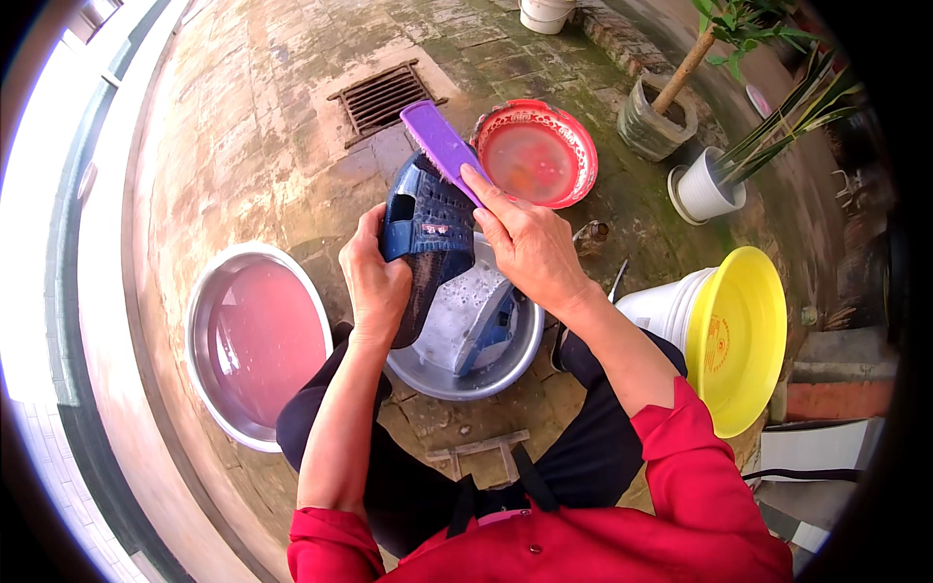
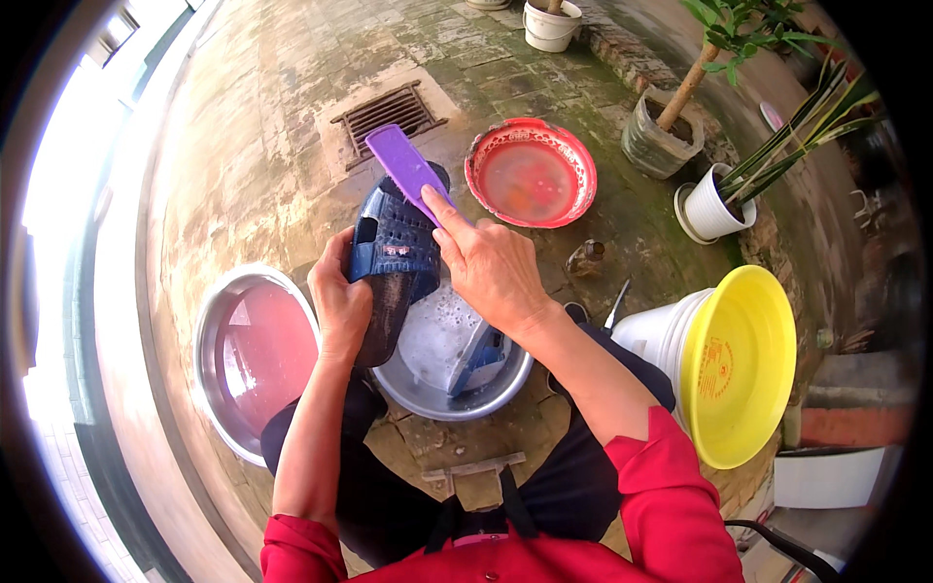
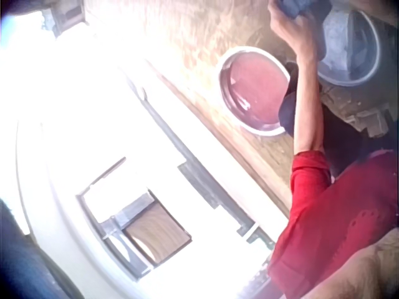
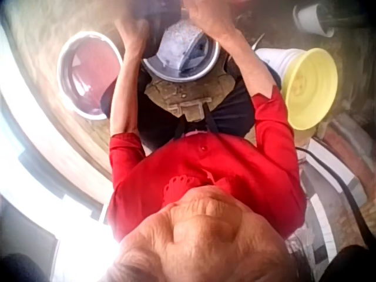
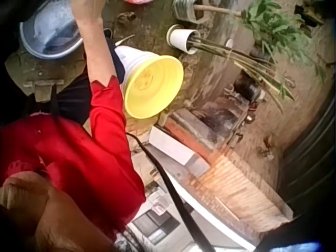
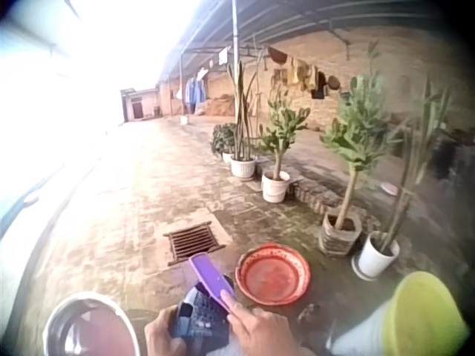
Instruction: The person washes blue sandals by scrubbing the straps and the soles with a purple brush in a basin of soapy water.
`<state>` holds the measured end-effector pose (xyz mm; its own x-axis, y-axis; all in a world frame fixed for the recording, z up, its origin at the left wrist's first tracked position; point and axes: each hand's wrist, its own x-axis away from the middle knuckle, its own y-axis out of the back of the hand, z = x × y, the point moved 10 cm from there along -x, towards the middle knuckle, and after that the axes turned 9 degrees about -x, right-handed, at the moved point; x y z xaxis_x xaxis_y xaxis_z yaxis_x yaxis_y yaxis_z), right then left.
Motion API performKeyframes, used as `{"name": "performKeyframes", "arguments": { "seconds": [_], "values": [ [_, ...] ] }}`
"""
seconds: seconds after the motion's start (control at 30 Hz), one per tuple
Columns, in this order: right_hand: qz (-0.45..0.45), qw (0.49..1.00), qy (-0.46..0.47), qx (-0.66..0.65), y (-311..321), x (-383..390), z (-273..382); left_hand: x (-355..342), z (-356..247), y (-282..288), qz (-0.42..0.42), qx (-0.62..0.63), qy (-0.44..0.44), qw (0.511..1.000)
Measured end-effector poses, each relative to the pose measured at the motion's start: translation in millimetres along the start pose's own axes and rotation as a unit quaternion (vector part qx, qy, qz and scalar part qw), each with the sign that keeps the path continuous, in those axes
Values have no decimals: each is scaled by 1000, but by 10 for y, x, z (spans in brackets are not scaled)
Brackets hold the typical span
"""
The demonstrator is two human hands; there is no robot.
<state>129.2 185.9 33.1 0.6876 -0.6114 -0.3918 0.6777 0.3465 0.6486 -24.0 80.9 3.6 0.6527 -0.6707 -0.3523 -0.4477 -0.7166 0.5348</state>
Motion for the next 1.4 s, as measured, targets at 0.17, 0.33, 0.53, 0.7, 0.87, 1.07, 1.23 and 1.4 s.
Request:
{"name": "performKeyframes", "arguments": {
  "seconds": [0.17,0.33,0.53,0.7,0.87,1.07,1.23,1.4],
  "values": [
    [74,996,36,-38,-115,351,365,-116,195,120,-25,-7,27,999],
    [34,998,6,49,-46,143,150,-15,117,35,0,24,17,1000],
    [33,997,10,-63,52,126,240,-65,166,71,0,25,14,1000],
    [73,996,39,33,-132,300,274,-54,90,139,-7,3,9,1000],
    [-30,1000,7,-6,152,-30,-22,3,26,-2,23,51,7,998],
    [124,991,48,13,-150,401,425,-60,57,126,23,-17,25,999],
    [8,999,-7,43,117,-34,49,5,19,37,25,41,-2,999],
    [55,993,40,-95,85,225,264,-63,200,42,15,122,52,991]
  ]
}}
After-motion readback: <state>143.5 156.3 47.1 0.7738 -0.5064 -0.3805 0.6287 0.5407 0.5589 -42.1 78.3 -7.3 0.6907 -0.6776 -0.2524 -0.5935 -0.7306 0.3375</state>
